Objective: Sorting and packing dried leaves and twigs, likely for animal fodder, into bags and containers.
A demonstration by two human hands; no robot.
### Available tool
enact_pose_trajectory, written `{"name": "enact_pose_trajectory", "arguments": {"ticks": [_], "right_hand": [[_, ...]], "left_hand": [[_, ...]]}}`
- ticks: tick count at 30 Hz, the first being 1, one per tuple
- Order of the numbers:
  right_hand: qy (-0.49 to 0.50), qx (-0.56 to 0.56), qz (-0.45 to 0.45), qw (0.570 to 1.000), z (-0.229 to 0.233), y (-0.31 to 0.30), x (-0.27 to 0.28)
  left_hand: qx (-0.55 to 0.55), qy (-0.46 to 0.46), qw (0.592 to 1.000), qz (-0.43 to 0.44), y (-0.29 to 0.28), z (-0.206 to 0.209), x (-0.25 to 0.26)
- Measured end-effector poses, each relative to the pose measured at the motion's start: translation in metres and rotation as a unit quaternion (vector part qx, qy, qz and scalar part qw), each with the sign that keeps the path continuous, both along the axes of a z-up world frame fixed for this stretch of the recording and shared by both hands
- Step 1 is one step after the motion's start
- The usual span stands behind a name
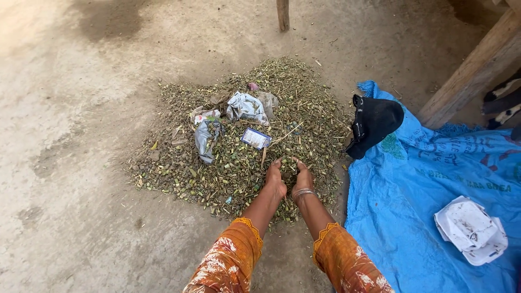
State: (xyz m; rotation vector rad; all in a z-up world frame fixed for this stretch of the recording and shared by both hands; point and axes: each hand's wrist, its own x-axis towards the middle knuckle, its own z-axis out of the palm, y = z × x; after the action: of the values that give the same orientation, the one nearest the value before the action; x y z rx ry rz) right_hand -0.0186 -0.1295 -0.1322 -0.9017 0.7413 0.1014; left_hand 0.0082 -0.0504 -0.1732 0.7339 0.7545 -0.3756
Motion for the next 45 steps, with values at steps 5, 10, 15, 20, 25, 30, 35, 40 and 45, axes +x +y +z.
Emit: {"name": "enact_pose_trajectory", "arguments": {"ticks": [5,10,15,20,25,30,35,40,45], "right_hand": [[-0.075,-0.006,-0.011,0.997,0.013,0.002,-0.001],[-0.104,0.065,-0.096,0.988,0.031,0.001,-0.005],[-0.156,0.127,-0.132,0.971,0.024,-0.006,-0.003],[-0.186,0.154,-0.154,0.958,0.033,-0.008,-0.006],[-0.13,0.15,-0.183,0.963,0.048,-0.008,-0.017],[-0.155,0.148,-0.18,0.96,0.05,-0.016,-0.021],[-0.152,0.169,-0.185,0.956,0.056,-0.022,-0.022],[-0.176,0.177,-0.19,0.949,0.054,-0.03,-0.023],[-0.187,0.198,-0.211,0.939,0.059,-0.051,-0.03]], "left_hand": [[-0.027,-0.032,0.998,0.036,-0.003,0.043,-0.015],[-0.033,-0.101,0.993,0.045,-0.008,0.067,-0.022],[-0.066,-0.159,0.979,0.112,-0.012,0.059,-0.015],[-0.102,-0.164,0.973,0.127,-0.015,0.062,-0.018],[-0.076,-0.166,0.976,0.115,-0.02,0.068,-0.025],[-0.067,-0.158,0.978,0.116,-0.028,0.073,-0.027],[-0.1,-0.163,0.975,0.113,-0.028,0.083,-0.029],[-0.107,-0.179,0.972,0.104,-0.037,0.069,-0.024],[-0.099,-0.185,0.975,0.079,-0.06,0.081,-0.033]]}}
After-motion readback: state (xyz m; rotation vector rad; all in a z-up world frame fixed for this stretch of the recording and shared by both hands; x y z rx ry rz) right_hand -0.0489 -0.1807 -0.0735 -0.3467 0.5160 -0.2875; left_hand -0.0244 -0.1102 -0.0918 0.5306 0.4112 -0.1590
